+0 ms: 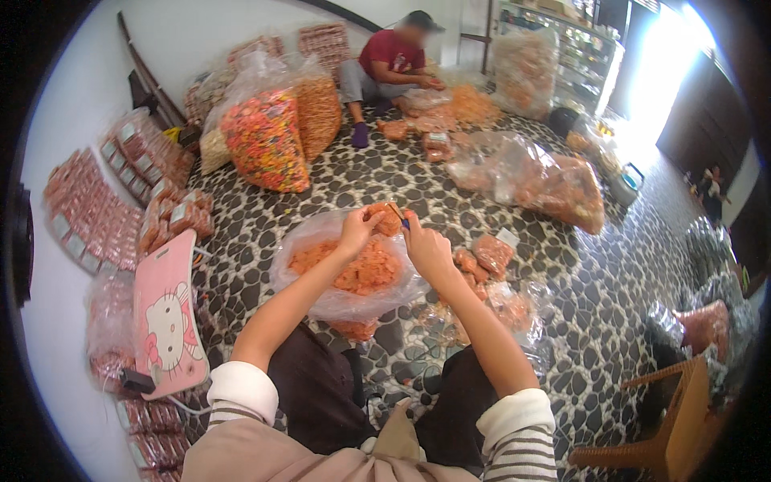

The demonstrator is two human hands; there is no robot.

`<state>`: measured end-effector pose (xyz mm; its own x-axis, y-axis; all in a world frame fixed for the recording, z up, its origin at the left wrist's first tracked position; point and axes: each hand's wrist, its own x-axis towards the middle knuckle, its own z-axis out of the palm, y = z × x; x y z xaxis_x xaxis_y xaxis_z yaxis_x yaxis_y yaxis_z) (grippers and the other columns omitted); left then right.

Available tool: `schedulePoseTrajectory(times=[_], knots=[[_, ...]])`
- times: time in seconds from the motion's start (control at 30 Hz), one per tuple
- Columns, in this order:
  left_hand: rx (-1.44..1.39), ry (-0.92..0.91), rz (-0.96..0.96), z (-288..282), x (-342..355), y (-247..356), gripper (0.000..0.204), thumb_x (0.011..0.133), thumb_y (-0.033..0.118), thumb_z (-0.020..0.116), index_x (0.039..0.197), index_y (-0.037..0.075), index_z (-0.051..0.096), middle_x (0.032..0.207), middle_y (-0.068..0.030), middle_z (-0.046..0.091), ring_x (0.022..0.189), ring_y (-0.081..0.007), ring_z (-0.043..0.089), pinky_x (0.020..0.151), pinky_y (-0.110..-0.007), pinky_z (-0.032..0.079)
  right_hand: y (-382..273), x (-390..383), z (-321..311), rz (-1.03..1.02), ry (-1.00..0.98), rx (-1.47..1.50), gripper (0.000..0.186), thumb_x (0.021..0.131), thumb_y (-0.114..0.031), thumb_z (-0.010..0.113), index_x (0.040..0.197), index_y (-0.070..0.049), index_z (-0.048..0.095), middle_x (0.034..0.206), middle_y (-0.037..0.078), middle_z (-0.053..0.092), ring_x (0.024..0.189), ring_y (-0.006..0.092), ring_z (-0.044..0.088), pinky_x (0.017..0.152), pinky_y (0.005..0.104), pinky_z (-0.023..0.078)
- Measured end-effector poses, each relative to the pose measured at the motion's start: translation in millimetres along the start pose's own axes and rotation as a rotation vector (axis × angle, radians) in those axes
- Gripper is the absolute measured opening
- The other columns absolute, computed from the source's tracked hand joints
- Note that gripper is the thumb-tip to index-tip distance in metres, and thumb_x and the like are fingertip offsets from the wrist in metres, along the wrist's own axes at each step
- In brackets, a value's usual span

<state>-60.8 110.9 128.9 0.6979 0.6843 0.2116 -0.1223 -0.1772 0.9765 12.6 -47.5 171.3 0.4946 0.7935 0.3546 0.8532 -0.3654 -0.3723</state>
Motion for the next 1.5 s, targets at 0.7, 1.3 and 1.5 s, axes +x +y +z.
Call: schedulePoseTrajectory(times=[0.7, 1.3, 1.5], knots=[[0.156, 0.343, -0.090, -76.8, 0.5, -54.0, 0.033, 0.081, 0.029, 0.058, 0.078, -0.004, 0.055, 0.070, -0.0129, 0.059, 0.064, -0.0211, 0.056, 0.060, -0.033, 0.042, 3.8, 41.2, 101.6, 0.136, -0.060, 0.499, 0.028, 0.079, -0.025, 0.057, 0.090, 0.000, 0.053, 0.074, 0.017, 0.059, 0.069, 0.0340, 0.058, 0.063, 0.0397, 0.045], [0.895, -0.081, 0.626, -67.8, -25.3, -6.7, 0.029, 0.072, 0.013, 0.063, 0.099, 0.011, 0.053, 0.106, -0.0091, 0.041, 0.089, -0.0250, 0.046, 0.076, -0.037, 0.041, -18.2, 47.1, 100.5, 0.114, 0.164, 0.453, 0.024, 0.079, -0.021, 0.058, 0.091, -0.001, 0.059, 0.077, 0.021, 0.058, 0.074, 0.0363, 0.057, 0.063, 0.0394, 0.043], [0.963, -0.187, 0.629, -70.9, -28.0, 2.1, 0.031, 0.068, 0.013, 0.065, 0.097, 0.010, 0.053, 0.096, -0.0085, 0.041, 0.087, -0.0251, 0.046, 0.077, -0.036, 0.040, -22.1, 45.8, 97.2, 0.041, 0.153, 0.415, 0.024, 0.079, -0.022, 0.057, 0.092, -0.002, 0.059, 0.079, 0.021, 0.058, 0.075, 0.0374, 0.056, 0.065, 0.0410, 0.043]])
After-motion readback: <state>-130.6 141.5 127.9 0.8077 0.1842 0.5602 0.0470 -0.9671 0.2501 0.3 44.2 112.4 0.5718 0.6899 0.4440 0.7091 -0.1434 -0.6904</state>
